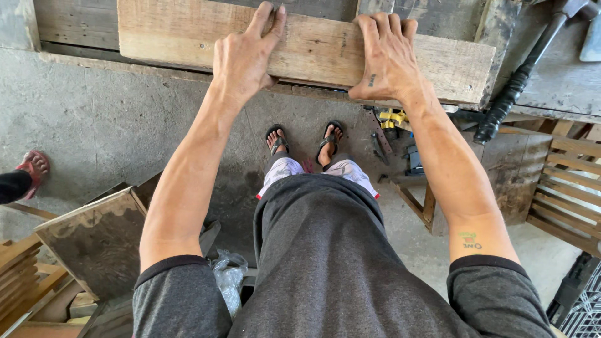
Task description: The person hammers nails into wooden planks on a workbench. They repeatedly position planks, place nails, and strike them with a hammer, then move the planks aside.
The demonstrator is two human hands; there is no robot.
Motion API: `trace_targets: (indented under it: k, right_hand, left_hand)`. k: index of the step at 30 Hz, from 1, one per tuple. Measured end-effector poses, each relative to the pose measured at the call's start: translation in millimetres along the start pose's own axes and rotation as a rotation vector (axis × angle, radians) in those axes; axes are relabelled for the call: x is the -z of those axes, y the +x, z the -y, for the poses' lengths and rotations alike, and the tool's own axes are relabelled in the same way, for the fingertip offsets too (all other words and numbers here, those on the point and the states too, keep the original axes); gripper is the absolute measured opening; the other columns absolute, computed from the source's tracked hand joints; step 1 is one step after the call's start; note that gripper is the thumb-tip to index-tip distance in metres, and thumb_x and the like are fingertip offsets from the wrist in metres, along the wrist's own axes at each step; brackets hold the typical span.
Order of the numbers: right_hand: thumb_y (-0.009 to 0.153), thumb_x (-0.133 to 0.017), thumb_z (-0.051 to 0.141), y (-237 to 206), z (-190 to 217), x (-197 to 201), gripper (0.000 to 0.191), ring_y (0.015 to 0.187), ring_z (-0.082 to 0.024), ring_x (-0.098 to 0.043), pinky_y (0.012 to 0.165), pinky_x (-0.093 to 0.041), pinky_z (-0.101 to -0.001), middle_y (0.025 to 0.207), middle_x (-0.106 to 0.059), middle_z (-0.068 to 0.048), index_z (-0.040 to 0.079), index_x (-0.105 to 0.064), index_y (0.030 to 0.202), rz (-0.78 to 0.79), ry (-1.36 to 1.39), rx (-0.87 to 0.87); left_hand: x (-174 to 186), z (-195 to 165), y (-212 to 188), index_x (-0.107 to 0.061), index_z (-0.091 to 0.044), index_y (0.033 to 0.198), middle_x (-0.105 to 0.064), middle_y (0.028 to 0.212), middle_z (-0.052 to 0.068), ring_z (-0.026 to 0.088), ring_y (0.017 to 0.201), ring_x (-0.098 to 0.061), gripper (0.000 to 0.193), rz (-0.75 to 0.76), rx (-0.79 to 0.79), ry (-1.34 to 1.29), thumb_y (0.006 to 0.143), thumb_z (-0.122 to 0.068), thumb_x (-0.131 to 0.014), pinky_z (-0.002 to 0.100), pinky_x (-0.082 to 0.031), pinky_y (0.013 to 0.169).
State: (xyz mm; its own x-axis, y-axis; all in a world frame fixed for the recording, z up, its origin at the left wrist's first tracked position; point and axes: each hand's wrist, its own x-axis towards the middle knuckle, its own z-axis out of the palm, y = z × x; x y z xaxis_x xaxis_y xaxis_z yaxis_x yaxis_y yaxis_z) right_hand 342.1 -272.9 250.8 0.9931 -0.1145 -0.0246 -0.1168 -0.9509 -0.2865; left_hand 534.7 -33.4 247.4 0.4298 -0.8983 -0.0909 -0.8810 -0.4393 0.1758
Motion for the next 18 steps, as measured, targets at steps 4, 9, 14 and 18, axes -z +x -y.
trace_targets:
  k: [4,9,14,18]
  right_hand:
    - [0.044,-0.096,0.037,0.2,0.1,-1.2,0.12,0.122,-0.039,-0.045,0.105,-0.03,-0.0521,0.132,-0.051,-0.02,0.002,-0.043,0.146,-0.016,-0.005,0.007]
    - [0.045,-0.095,0.04,0.7,-1.3,-3.1,0.121,0.121,-0.039,-0.045,0.104,-0.029,-0.0527,0.133,-0.051,-0.021,0.0,-0.043,0.146,-0.014,-0.015,0.008]
    - [0.045,-0.095,0.039,-0.2,-1.1,-1.9,0.121,0.121,-0.038,-0.044,0.105,-0.029,-0.0519,0.132,-0.051,-0.02,0.001,-0.043,0.147,-0.014,-0.006,0.015]
    - [0.045,-0.095,0.039,-0.3,0.2,0.5,0.121,0.123,-0.039,-0.044,0.106,-0.029,-0.0518,0.132,-0.051,-0.021,0.001,-0.042,0.147,-0.018,0.025,0.021]
  left_hand:
    - [5.7,-1.8,-5.4,-0.04,-0.019,0.159,-0.035,0.162,0.004,0.03,0.08,-0.074,0.128,-0.032,0.019,-0.024,0.046,-0.026,-0.101,0.041,-0.061,0.066]
    - [6.1,-2.6,-7.9,-0.042,-0.02,0.158,-0.036,0.161,0.003,0.032,0.082,-0.073,0.128,-0.068,0.026,-0.048,0.045,-0.024,-0.101,0.042,-0.061,0.069]
    - [-1.7,-3.5,-4.1,-0.04,-0.022,0.16,-0.035,0.163,0.002,0.021,0.077,-0.073,0.129,-0.072,0.044,-0.017,0.046,-0.025,-0.101,0.033,-0.062,0.066]
    - [-3.3,0.5,-1.8,-0.037,-0.021,0.161,-0.035,0.162,0.006,0.021,0.072,-0.071,0.128,-0.001,0.031,0.012,0.05,-0.032,-0.101,0.034,-0.062,0.062]
